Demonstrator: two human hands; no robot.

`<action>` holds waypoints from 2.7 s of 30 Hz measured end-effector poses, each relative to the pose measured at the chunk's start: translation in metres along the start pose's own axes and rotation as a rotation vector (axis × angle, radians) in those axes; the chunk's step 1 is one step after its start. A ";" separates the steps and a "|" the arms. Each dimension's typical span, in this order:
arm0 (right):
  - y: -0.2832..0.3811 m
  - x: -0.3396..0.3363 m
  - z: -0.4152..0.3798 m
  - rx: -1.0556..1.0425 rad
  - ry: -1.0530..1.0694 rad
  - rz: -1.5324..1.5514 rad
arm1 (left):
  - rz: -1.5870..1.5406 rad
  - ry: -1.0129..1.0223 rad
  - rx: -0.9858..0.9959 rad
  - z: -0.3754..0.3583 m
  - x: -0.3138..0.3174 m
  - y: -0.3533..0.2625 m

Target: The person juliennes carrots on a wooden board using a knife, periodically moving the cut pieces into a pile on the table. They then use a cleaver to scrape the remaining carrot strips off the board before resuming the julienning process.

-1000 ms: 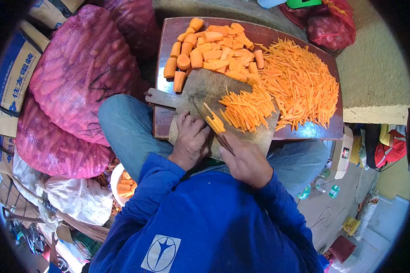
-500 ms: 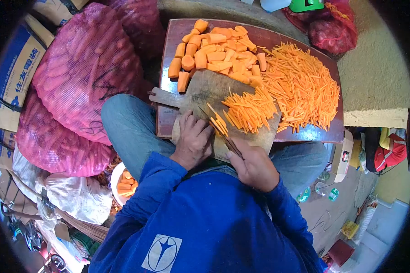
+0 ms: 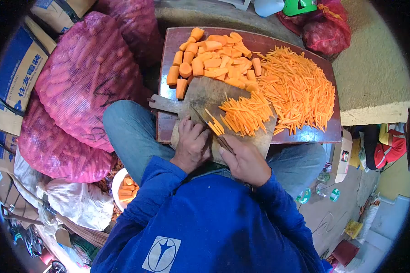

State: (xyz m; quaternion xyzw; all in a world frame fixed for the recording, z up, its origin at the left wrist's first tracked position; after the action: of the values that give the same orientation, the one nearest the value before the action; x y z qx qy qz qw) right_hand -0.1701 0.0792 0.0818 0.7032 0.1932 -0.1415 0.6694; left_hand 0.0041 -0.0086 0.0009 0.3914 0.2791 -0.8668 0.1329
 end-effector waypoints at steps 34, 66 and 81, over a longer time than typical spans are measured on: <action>-0.009 -0.070 -0.055 0.109 -0.356 0.264 | 0.033 0.068 -0.126 0.025 -0.009 0.008; -0.008 -0.028 -0.050 -0.003 -0.122 0.090 | 0.017 0.066 -0.129 0.026 -0.011 0.005; -0.033 -0.037 -0.077 0.250 -0.346 0.523 | 0.069 0.132 0.067 0.198 0.059 0.035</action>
State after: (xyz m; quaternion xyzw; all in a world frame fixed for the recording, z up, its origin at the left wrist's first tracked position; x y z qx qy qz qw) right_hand -0.2226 0.1541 0.0748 0.7711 -0.1291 -0.1048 0.6146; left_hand -0.1385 -0.1540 0.0494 0.4613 0.2445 -0.8427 0.1310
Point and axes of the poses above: each hand's wrist, its own z-axis towards the middle knuckle, its own x-axis out of the palm, y = z × x, the point moved 2 cm from there along z, towards the middle knuckle, and after that the axes turned 9 degrees about z, right-handed, at the moved point
